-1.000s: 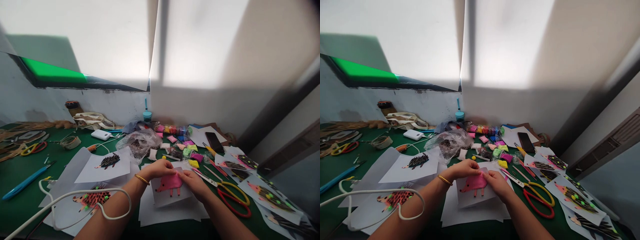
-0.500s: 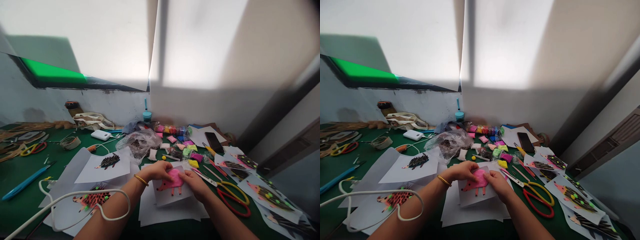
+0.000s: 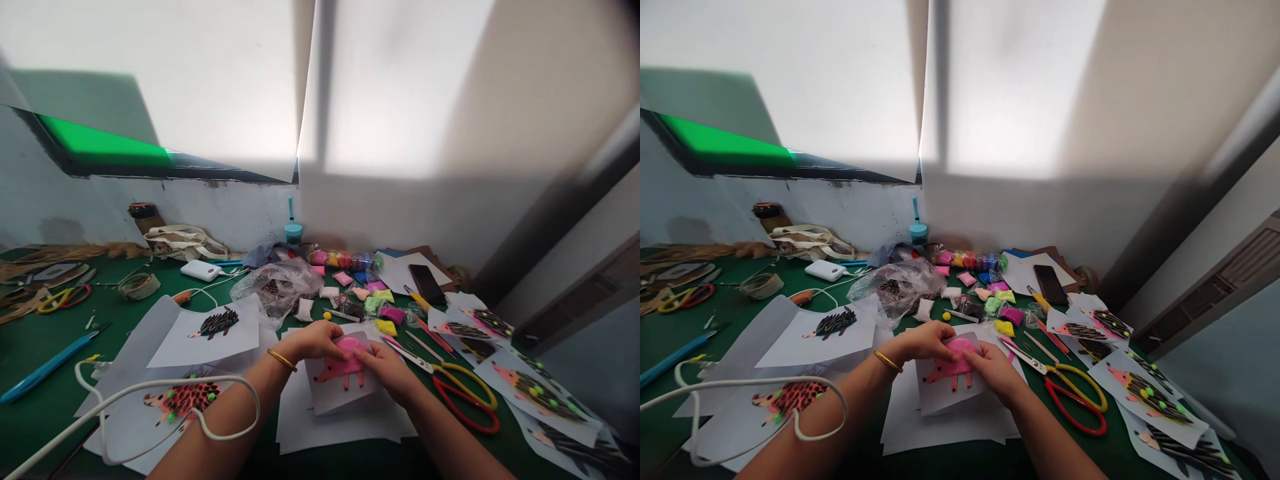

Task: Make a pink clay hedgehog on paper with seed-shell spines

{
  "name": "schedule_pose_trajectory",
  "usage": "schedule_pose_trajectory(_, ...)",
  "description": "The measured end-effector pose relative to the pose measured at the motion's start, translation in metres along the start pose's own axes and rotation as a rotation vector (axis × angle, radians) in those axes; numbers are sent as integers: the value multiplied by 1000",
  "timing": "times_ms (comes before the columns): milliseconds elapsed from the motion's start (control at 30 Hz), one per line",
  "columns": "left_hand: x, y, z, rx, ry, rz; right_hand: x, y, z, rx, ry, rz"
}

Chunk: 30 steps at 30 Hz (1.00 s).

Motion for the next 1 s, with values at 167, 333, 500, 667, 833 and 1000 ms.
schedule_pose_trajectory(167,0,-1,-1,24,15,12,3,-1,3,24,-17,5)
schedule_pose_trajectory(333,2,-1,1,29,-18,11,8,1,11,35,-16,24)
schedule_pose_trajectory(500,2,1,-1,-31,-14,21,9,5,13,58,21,57)
schedule_pose_trajectory(667,2,1,2,-69,-48,40,9,5,15,54,-7,57)
schedule_pose_trajectory(833,4,4,2,-92,-77,84,6,6,11,54,17,65)
schedule_pose_trajectory(1000,7,3,0,-117,-74,85,6,3,12,-39,7,20)
Point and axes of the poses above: each hand's wrist, its own x-axis towards the middle knuckle, its own y-axis out of the back of the hand, z = x × y, the point moved 7 cm from there along x, towards the middle knuckle, and after that the axes turned 13 degrees about -x, right-handed, at the moved point
